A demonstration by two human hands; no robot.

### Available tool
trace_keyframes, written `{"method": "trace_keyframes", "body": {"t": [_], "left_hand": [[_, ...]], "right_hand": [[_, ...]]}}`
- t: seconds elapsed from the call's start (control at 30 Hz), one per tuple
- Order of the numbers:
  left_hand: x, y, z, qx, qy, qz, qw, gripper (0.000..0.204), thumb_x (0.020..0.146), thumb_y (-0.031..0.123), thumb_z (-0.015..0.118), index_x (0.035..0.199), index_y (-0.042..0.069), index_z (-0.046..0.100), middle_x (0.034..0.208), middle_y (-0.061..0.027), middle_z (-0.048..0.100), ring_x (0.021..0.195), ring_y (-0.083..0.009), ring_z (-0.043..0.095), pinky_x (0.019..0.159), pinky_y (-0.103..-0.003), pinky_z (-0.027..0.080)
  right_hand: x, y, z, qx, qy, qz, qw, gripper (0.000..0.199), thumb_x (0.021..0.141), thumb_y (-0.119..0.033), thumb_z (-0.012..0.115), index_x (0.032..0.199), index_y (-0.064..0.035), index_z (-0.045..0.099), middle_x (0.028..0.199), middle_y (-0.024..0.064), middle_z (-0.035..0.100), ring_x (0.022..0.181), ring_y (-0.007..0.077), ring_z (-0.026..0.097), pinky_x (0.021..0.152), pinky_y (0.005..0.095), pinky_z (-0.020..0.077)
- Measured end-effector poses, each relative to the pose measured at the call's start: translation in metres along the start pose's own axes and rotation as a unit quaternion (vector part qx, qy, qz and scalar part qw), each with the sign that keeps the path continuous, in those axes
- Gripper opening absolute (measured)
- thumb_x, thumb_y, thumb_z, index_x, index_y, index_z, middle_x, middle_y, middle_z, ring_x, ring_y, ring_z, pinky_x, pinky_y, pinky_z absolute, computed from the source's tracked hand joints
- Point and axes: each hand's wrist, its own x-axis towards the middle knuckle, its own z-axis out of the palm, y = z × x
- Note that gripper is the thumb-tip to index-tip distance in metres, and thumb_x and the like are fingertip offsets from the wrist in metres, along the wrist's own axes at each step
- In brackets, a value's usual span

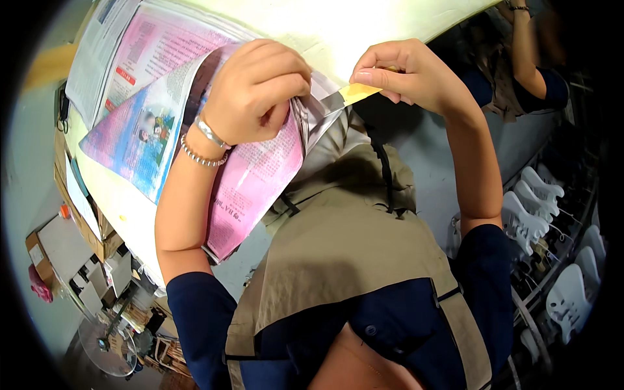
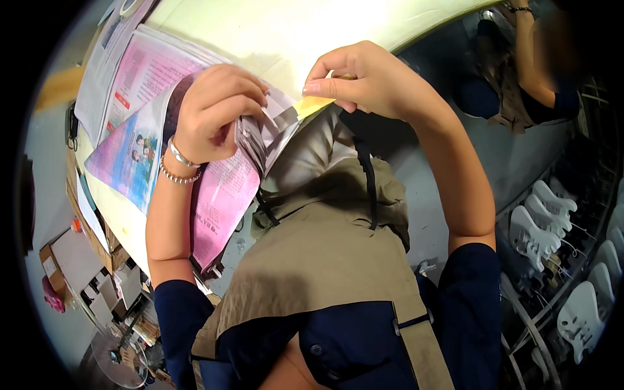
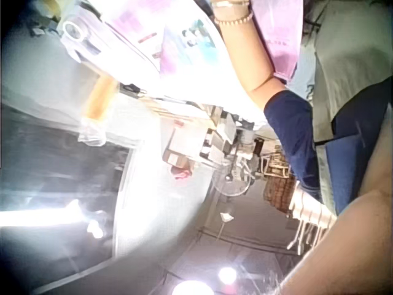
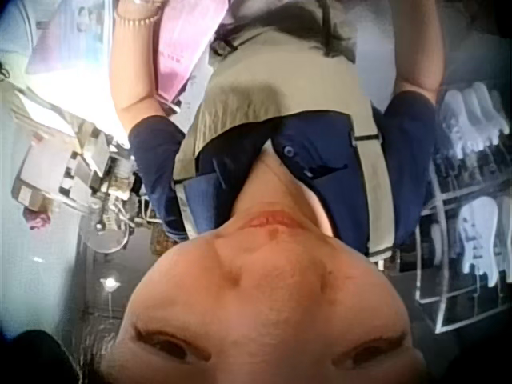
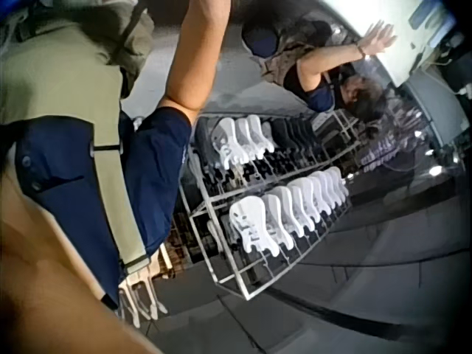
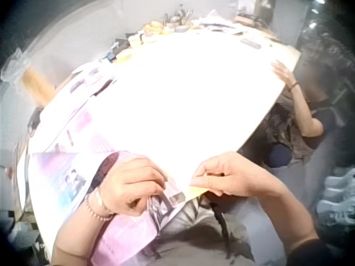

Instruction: The person uses a yellow utility knife to trim the edges of a stack of pink and white printed paper sheets. They hold the stack in their left hand and carefully slice along the side with the knife in their right hand, repeating the action to ensure a straight cut.

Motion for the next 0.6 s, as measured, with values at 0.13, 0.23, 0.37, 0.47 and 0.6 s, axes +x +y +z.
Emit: {"method": "trace_keyframes", "body": {"t": [0.13,0.23,0.37,0.47,0.6], "left_hand": [[-0.002,-0.001,0.000,-0.006,0.001,-0.007,1.000,0.024,0.056,-0.008,0.054,0.075,0.007,0.059,0.082,-0.0036,0.061,0.080,-0.0256,0.059,0.075,-0.036,0.047],[0.001,0.001,0.000,0.032,0.005,0.008,0.999,0.028,0.050,-0.009,0.047,0.072,0.005,0.058,0.080,-0.0053,0.060,0.084,-0.0254,0.061,0.082,-0.037,0.045],[0.001,0.000,0.002,0.023,-0.015,-0.012,1.000,0.029,0.051,-0.008,0.047,0.073,0.006,0.059,0.082,-0.0054,0.061,0.083,-0.0256,0.060,0.082,-0.037,0.044],[0.001,0.000,0.001,0.011,-0.020,-0.022,0.999,0.029,0.051,-0.008,0.046,0.073,0.006,0.059,0.083,-0.0056,0.062,0.082,-0.0259,0.059,0.082,-0.036,0.044],[0.001,-0.002,0.000,-0.011,-0.023,-0.027,0.999,0.025,0.054,-0.006,0.048,0.072,0.006,0.059,0.081,-0.0058,0.062,0.080,-0.0261,0.057,0.080,-0.035,0.043]], "right_hand": [[-0.004,-0.002,0.010,-0.034,0.054,-0.018,0.998,0.023,0.090,-0.027,0.065,0.089,-0.0042,0.070,0.054,-0.0033,0.048,0.050,0.0037,0.041,0.046,0.0206,0.0293],[-0.006,-0.006,0.000,-0.063,0.071,0.002,0.995,0.023,0.092,-0.028,0.063,0.091,-0.0067,0.070,0.056,-0.0053,0.051,0.050,0.0010,0.042,0.044,0.0176,0.0286],[0.001,0.002,0.009,-0.006,0.022,-0.007,1.000,0.022,0.092,-0.027,0.062,0.092,-0.0063,0.070,0.057,-0.0045,0.051,0.050,0.0012,0.043,0.044,0.0175,0.0292],[0.007,0.014,0.024,0.033,0.011,-0.056,0.998,0.021,0.093,-0.025,0.061,0.092,-0.0058,0.069,0.058,-0.0041,0.052,0.050,0.0013,0.043,0.044,0.0174,0.0295],[-0.001,0.005,0.014,-0.015,0.007,0.003,1.000,0.022,0.093,-0.025,0.061,0.090,-0.0052,0.069,0.058,-0.0043,0.053,0.049,0.0013,0.043,0.043,0.0175,0.0295]]}}
